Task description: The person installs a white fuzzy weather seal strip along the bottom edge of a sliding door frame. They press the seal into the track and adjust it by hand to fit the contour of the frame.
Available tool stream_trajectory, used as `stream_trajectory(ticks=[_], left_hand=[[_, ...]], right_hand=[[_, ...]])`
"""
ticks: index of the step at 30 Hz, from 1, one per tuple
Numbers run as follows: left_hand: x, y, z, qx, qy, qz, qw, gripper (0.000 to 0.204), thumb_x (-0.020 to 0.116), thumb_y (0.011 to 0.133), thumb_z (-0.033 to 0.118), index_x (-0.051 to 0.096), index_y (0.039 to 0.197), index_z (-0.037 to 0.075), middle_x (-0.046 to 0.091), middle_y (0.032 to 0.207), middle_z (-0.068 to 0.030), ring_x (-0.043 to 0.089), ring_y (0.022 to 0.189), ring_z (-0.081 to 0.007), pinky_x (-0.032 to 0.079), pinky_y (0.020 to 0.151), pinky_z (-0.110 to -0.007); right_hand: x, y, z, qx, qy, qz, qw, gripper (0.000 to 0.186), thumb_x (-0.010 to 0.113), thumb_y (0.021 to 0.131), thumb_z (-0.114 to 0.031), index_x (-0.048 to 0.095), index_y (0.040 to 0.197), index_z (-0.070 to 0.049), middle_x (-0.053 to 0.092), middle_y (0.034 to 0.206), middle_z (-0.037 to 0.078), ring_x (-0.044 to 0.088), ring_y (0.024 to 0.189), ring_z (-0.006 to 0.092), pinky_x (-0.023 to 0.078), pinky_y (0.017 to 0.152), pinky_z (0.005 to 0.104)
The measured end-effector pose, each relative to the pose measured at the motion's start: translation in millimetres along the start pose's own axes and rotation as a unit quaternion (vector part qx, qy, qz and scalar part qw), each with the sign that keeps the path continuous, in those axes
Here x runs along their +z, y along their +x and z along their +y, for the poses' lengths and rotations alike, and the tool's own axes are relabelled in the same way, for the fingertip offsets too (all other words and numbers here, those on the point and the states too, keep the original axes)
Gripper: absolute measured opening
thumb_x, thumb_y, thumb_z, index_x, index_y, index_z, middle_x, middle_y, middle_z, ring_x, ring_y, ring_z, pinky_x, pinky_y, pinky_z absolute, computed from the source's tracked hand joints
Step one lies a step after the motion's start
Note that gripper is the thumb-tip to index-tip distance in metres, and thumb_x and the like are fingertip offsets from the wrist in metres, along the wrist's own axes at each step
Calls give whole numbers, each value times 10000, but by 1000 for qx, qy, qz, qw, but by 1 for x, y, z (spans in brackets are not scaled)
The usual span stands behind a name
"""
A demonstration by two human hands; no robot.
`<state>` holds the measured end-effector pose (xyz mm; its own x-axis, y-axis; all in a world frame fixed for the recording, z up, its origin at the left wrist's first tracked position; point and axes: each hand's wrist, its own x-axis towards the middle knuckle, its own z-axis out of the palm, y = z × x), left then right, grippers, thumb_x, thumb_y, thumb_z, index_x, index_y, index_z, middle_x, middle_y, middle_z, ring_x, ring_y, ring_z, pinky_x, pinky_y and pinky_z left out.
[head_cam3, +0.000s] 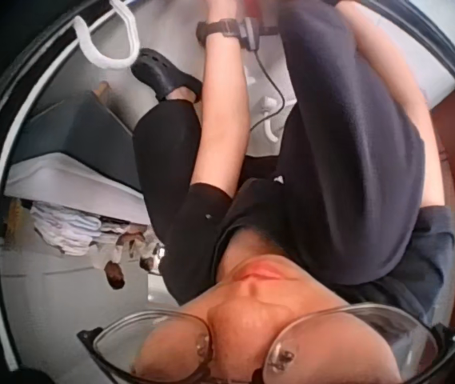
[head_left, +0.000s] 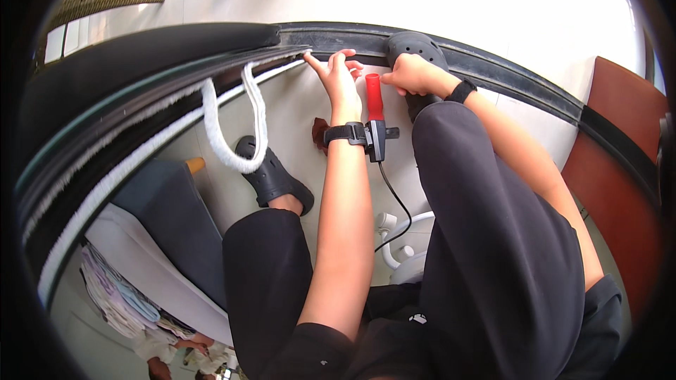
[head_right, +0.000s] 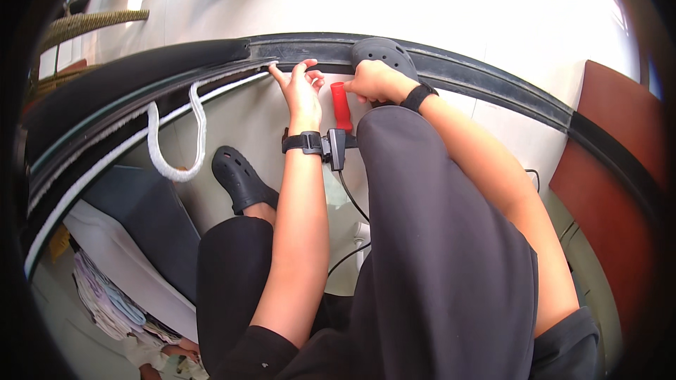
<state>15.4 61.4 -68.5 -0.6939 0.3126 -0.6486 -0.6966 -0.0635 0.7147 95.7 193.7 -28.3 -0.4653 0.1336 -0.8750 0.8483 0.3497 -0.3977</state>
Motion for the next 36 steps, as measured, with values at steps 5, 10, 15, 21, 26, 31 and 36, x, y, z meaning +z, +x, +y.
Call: stream_trajectory(ticks=[5,10,15,21,26,31,36], left_hand=[[9,-6,-4,19,86,-35,996,804,468,890,62,-65,1486,148,607,919,-104,561,596,-122,455,545,-249],[49,4,2,57,61,-87,993,645,432,894,42,147,1472,23,597,914,-104,548,554,-113,448,480,-226],[41,1,6,18,1,61,998,653,415,886,54,94,1455,43,593,956,-129,541,574,-133,434,475,-253],[35,-23,10,62,-6,96,993,809,413,876,68,-113,1486,138,576,1103,-111,541,636,-125,438,564,-250],[39,-13,14,37,-61,68,995,919,477,853,108,-205,1462,194,585,1115,-110,556,699,-151,436,622,-292],[30,-13,8,51,-79,59,994,903,507,842,119,-130,1470,243,577,1114,-113,568,744,-173,429,686,-336],[21,-15,7,47,-45,43,997,859,485,860,116,-106,1472,240,571,1071,-108,591,767,-179,425,705,-343]], right_hand=[[6,7,1,-3,-26,4,1000,431,563,821,-359,584,543,-29,558,504,91,541,420,200,450,437,331],[5,1,1,-7,-18,11,1000,417,553,827,-343,607,567,-22,588,533,95,554,435,203,465,464,337],[1,1,3,-14,10,15,1000,408,549,807,-324,559,522,-32,520,460,81,499,376,190,427,405,324],[-1,2,3,-2,1,9,1000,424,551,822,-353,589,549,-31,553,502,83,532,419,194,451,448,334],[1,3,2,-4,-1,7,1000,428,552,825,-355,592,551,-28,560,510,86,537,421,193,456,451,336],[2,3,3,-11,8,16,1000,400,548,804,-314,561,525,-28,531,474,85,520,389,190,438,402,329],[3,6,2,7,-2,4,1000,419,554,825,-347,600,567,-21,565,519,98,545,433,201,460,456,332]])
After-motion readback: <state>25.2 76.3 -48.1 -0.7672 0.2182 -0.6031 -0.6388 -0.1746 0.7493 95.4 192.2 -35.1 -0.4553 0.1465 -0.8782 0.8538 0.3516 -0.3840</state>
